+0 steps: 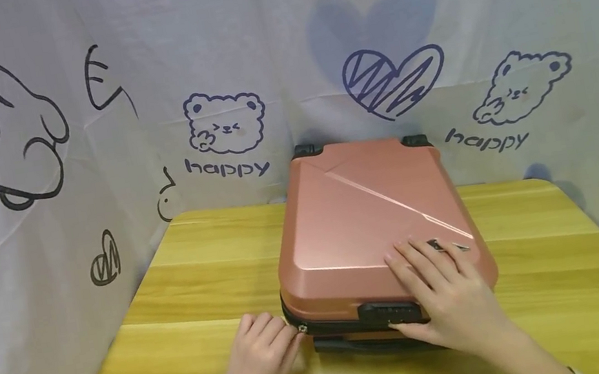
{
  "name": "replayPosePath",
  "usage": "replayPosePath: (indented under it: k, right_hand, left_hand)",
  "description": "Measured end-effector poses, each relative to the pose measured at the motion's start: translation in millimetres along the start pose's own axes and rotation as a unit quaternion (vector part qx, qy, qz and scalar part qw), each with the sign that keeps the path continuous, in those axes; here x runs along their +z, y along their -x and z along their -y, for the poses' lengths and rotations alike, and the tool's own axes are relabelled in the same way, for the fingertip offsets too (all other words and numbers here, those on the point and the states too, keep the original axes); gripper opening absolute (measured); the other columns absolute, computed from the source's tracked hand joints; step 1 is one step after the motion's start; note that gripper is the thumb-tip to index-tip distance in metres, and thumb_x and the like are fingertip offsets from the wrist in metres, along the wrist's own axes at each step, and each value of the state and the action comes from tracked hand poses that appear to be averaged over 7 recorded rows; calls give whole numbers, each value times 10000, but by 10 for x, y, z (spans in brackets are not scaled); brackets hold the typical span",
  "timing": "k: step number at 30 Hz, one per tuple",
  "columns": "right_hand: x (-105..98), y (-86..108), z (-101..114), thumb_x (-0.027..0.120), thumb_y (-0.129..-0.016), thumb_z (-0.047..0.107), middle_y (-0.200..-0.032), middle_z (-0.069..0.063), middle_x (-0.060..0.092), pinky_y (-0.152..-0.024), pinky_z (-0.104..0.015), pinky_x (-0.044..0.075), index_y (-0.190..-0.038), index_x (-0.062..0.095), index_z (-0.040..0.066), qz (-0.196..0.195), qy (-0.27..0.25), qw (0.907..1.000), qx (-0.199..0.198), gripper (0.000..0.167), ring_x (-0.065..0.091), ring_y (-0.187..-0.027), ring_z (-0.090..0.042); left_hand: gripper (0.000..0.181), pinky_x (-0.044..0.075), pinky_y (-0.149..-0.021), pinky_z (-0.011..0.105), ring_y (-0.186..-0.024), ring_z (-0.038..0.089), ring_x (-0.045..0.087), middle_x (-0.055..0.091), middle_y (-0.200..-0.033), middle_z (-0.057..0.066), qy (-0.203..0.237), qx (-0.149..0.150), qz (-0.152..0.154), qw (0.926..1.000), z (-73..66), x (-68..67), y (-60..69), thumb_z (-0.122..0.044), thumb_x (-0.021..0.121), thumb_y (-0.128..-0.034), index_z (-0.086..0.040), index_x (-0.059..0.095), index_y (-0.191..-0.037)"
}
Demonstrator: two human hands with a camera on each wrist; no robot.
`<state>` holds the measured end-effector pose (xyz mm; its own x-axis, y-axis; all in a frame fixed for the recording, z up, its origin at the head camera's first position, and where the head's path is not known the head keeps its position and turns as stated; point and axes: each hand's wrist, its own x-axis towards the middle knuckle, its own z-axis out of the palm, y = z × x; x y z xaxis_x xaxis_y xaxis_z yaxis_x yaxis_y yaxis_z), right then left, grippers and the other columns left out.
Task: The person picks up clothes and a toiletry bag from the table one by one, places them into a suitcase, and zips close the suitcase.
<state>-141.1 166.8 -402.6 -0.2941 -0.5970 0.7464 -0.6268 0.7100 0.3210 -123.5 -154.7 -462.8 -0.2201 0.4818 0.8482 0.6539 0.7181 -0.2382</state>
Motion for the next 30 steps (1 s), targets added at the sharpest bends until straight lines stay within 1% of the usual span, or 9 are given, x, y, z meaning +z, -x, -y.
replayPosePath:
  k: [4,7,11,14,20,23,27,30]
  right_hand:
    - [2,-10,-15,425,-845,742,-1382,-171,570,-986,-570,392,-1392,534,82,-41,23,10000,-25,864,552,-1215,-375]
    - [2,-20,-17,432,-845,741,-1372,-172,579,-978,-563,394,-1384,544,79,-80,-33,9999,-56,861,559,-1209,-371]
    - [6,-18,-21,432,-852,737,-1360,-175,588,-965,-553,386,-1366,561,71,-187,-108,9997,-107,851,563,-1207,-368]
    - [11,-13,-34,439,-854,730,-1348,-179,597,-951,-554,382,-1351,574,64,-314,-134,9993,-152,842,570,-1195,-373]
    - [19,-28,-39,476,-841,719,-1326,-183,612,-926,-556,394,-1328,591,51,-471,-164,9984,-253,835,585,-1161,-384]
    - [11,-29,-35,453,-858,714,-1328,-185,611,-925,-557,392,-1325,592,46,-455,-194,9984,-264,828,581,-1164,-387]
    - [0,-28,-32,419,-880,707,-1322,-185,615,-930,-558,392,-1317,598,42,-454,-211,9984,-264,816,581,-1160,-390]
    - [2,-37,-38,440,-873,705,-1320,-184,617,-933,-559,398,-1314,601,40,-483,-230,9982,-278,814,585,-1153,-391]
  left_hand:
    - [323,318,-632,292,-614,145,451,529,-630,-58,-65,107,-155,9998,24,-22,-39,-231,535,-961,-156,599,-654]
    - [344,300,-631,309,-603,143,436,520,-614,-62,-199,61,-137,9997,30,-69,-49,-230,530,-954,-163,570,-619]
    - [363,283,-633,327,-600,148,437,530,-608,-60,-301,-239,-28,9993,47,-112,-22,-237,513,-957,-163,573,-606]
    - [363,283,-633,331,-604,151,455,545,-615,-60,-339,-456,12,9984,81,-107,4,-246,508,-959,-164,595,-617]
    - [390,285,-628,344,-603,158,479,577,-624,-60,-493,-712,65,9962,154,-113,43,-276,489,-978,-162,619,-628]
    - [417,288,-630,348,-612,159,488,591,-632,-63,-563,-845,202,9946,201,-109,56,-295,460,-994,-165,623,-633]
    - [376,293,-633,355,-632,166,505,606,-647,-58,-597,-979,409,9926,297,-64,67,-294,492,-974,-164,631,-650]
    - [323,302,-636,366,-650,177,514,617,-666,-45,-645,-1107,580,9901,382,-14,73,-289,531,-952,-155,651,-683]
